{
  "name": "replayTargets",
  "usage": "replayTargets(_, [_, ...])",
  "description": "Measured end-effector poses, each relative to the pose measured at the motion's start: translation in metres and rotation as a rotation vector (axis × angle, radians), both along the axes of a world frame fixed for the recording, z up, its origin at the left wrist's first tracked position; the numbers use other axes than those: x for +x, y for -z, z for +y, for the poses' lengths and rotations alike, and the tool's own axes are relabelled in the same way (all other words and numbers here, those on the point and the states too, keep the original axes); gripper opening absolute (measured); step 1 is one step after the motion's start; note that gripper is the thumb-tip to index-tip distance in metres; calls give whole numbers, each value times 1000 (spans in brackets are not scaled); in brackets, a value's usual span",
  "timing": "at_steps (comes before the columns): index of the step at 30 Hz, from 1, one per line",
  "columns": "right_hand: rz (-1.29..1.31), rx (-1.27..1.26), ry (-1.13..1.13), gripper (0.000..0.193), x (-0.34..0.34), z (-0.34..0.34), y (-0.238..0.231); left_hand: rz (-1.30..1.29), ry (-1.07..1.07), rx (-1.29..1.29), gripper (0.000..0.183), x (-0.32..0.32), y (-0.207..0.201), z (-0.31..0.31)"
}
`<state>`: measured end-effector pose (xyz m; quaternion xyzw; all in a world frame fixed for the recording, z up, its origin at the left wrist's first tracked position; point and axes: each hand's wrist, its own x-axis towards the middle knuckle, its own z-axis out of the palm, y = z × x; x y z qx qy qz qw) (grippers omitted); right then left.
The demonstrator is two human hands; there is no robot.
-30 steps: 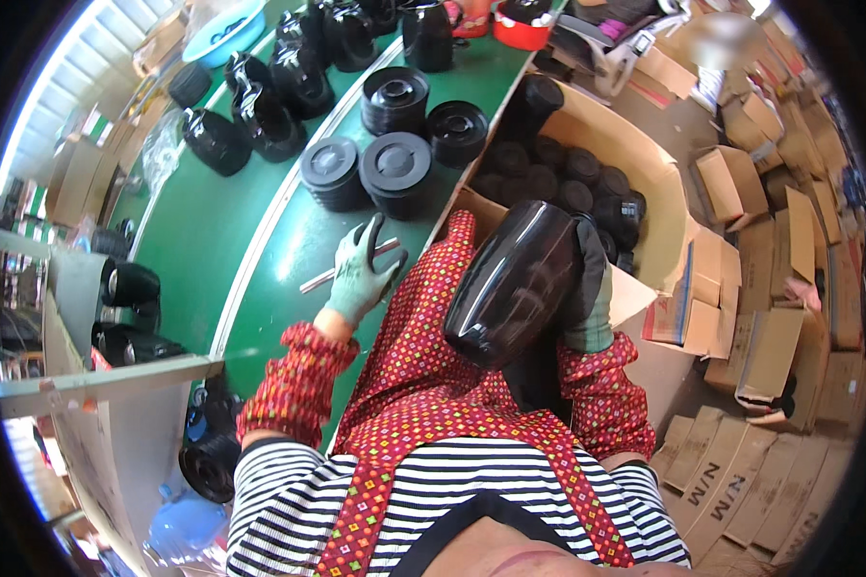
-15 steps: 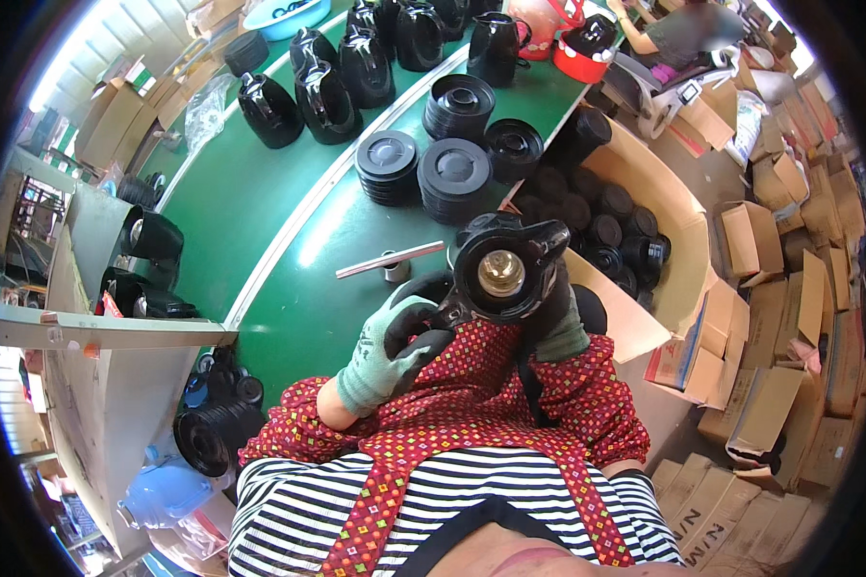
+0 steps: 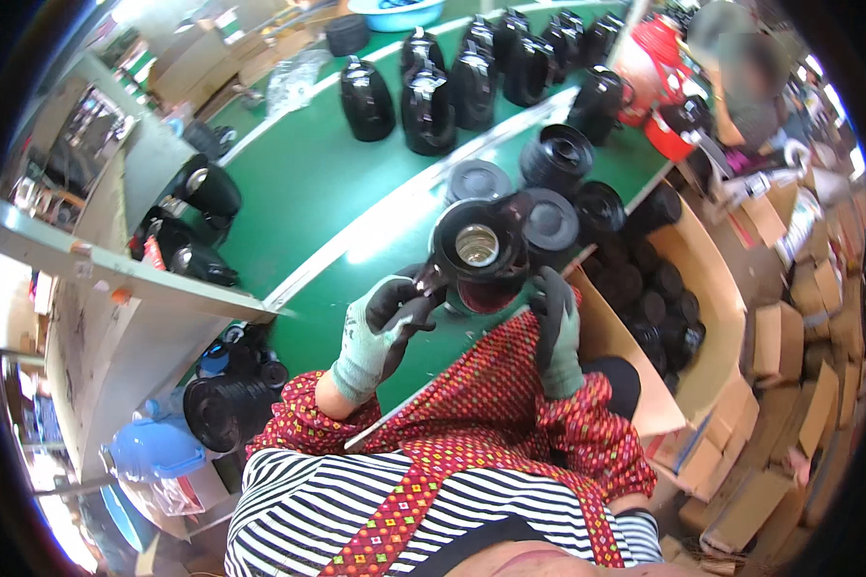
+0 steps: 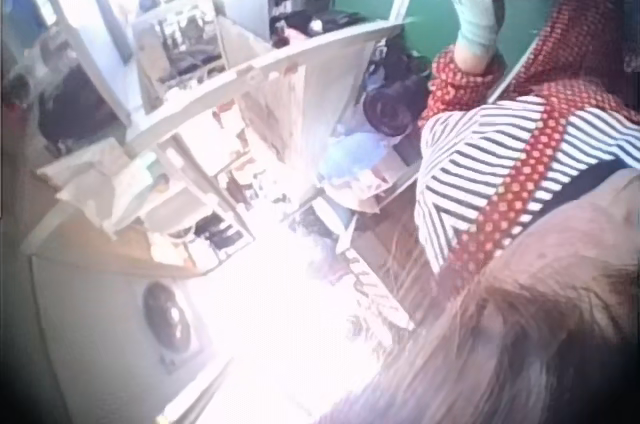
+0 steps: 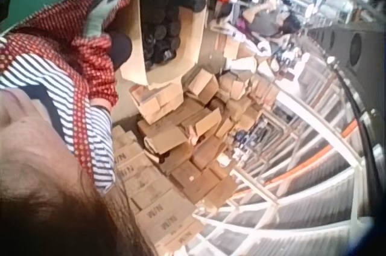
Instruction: The person repeatedly picks up black kettles from a green table, attaches a black lid to each, and places the assembled kettle into a cardboard box. The process is repeated for multiple units in a consistent sequence.
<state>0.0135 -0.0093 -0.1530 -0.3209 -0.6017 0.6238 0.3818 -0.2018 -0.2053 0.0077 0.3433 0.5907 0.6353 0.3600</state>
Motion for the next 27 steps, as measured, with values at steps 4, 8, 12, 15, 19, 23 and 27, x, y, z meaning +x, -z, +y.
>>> replayTargets(4, [-181, 484, 111, 49, -6, -39, -41, -6, -285, 33, 44, -58, 21, 20])
replayTargets(8, [-405, 775, -34, 49, -4, -44, -39, 77, -502, 35, 37, -133, 62, 71])
replayTargets(12, [-392, 620, -20, 43, -6, -39, -36, 402, -666, -233, 36, -215, 117, 125])
replayTargets(15, [-420, 674, -27, 40, -5, -38, -37, 1, -706, -31, 41, -228, 133, 153])
replayTargets(19, [-400, 550, -25, 43, -2, -37, -33, 413, -756, -216, 55, -237, 140, 155])
replayTargets(23, [-396, 547, -12, 40, -7, -43, -39, 739, -988, -216, 70, -320, 162, 111])
replayTargets(27, [-456, 576, 7, 43, -7, -43, -38, 1110, -1156, -479, 74, -455, 145, 41])
